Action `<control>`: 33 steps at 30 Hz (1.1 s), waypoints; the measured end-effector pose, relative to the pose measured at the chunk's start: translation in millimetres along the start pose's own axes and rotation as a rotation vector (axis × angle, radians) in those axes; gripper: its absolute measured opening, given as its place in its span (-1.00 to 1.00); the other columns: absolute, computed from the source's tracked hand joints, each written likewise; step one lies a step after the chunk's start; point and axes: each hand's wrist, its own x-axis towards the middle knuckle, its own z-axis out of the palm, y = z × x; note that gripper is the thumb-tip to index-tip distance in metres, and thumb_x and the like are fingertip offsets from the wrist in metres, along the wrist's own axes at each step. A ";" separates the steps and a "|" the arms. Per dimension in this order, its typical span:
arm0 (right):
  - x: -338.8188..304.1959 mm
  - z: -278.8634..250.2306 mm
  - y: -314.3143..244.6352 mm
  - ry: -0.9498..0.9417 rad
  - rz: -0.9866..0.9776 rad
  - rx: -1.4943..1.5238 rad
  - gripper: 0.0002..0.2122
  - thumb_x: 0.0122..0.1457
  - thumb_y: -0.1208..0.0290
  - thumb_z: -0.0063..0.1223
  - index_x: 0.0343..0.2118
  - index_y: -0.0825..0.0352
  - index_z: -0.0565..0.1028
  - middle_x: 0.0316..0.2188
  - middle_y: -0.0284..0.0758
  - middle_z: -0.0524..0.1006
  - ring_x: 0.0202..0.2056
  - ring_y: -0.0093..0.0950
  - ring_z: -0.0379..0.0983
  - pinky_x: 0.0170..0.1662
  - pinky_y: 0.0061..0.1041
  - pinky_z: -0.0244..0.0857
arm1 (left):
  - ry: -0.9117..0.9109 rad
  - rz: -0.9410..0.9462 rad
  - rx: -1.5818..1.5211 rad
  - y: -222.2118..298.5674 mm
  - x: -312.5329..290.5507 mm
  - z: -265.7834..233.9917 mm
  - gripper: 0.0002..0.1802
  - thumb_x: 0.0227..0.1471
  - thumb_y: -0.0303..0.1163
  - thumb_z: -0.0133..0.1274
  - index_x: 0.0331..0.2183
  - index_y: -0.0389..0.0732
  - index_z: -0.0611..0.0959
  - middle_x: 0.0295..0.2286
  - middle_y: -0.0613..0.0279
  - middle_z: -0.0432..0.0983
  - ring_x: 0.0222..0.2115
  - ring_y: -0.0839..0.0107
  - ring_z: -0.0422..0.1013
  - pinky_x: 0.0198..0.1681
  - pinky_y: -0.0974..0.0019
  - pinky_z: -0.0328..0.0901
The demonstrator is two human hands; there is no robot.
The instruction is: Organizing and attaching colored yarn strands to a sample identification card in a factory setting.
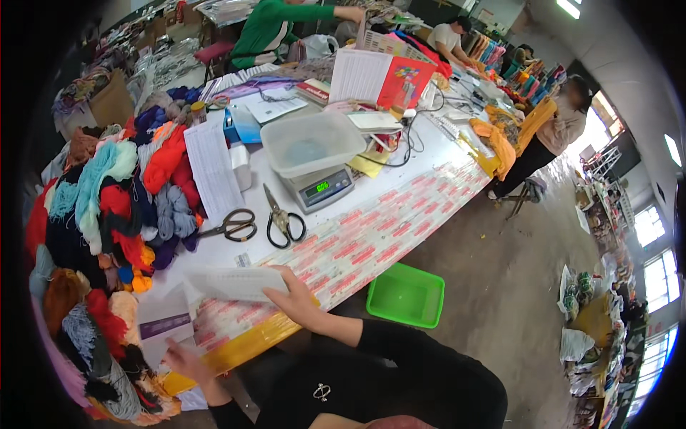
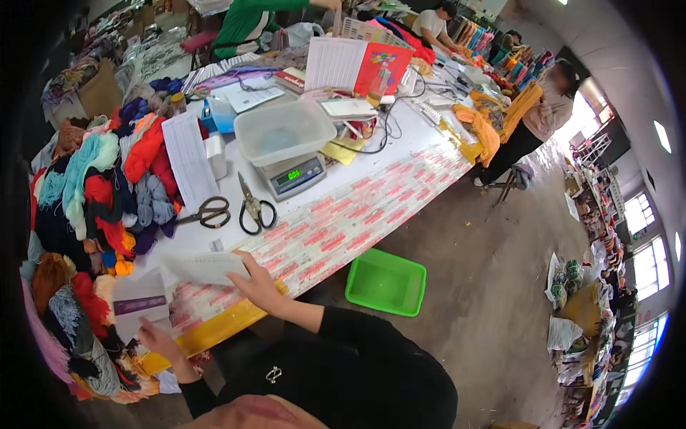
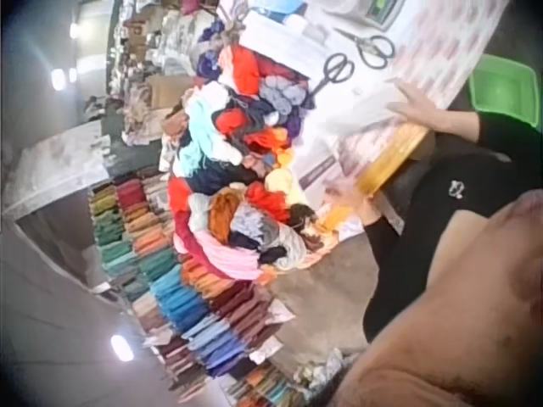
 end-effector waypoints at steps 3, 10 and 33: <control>-2.5 -24.0 -4.7 0.066 -0.456 -0.095 -0.69 0.06 0.50 0.12 -0.10 0.33 0.40 -0.17 -0.13 0.48 -0.16 -0.22 0.45 -0.09 -0.37 0.32 | 0.084 -0.115 -0.112 37.9 20.2 -15.2 -0.59 0.18 -0.15 -0.06 -0.41 -0.39 0.45 -0.50 0.18 0.38 -0.54 0.47 0.23 -0.48 0.39 0.19; -6.9 -35.2 71.6 -0.477 -0.698 -0.795 -0.55 -0.18 0.43 0.27 -0.13 0.25 0.43 0.05 -0.19 0.34 0.10 -0.15 0.23 0.07 -0.26 0.20 | 0.206 -0.251 -0.359 70.1 36.9 -31.6 -0.57 0.21 -0.15 -0.11 -0.28 -0.41 0.45 -0.40 0.16 0.44 -0.42 0.47 0.35 -0.37 0.40 0.30; -34.0 142.8 -30.0 -0.405 -0.536 0.159 -0.58 0.03 0.65 0.05 -0.01 0.32 0.26 -0.13 -0.18 0.33 -0.14 -0.24 0.29 -0.08 -0.36 0.18 | -0.282 -0.128 -0.800 48.8 15.9 -80.4 -0.62 0.21 -0.37 -0.16 0.02 -0.33 0.32 -0.09 0.11 0.38 -0.11 0.37 0.32 -0.02 0.29 0.22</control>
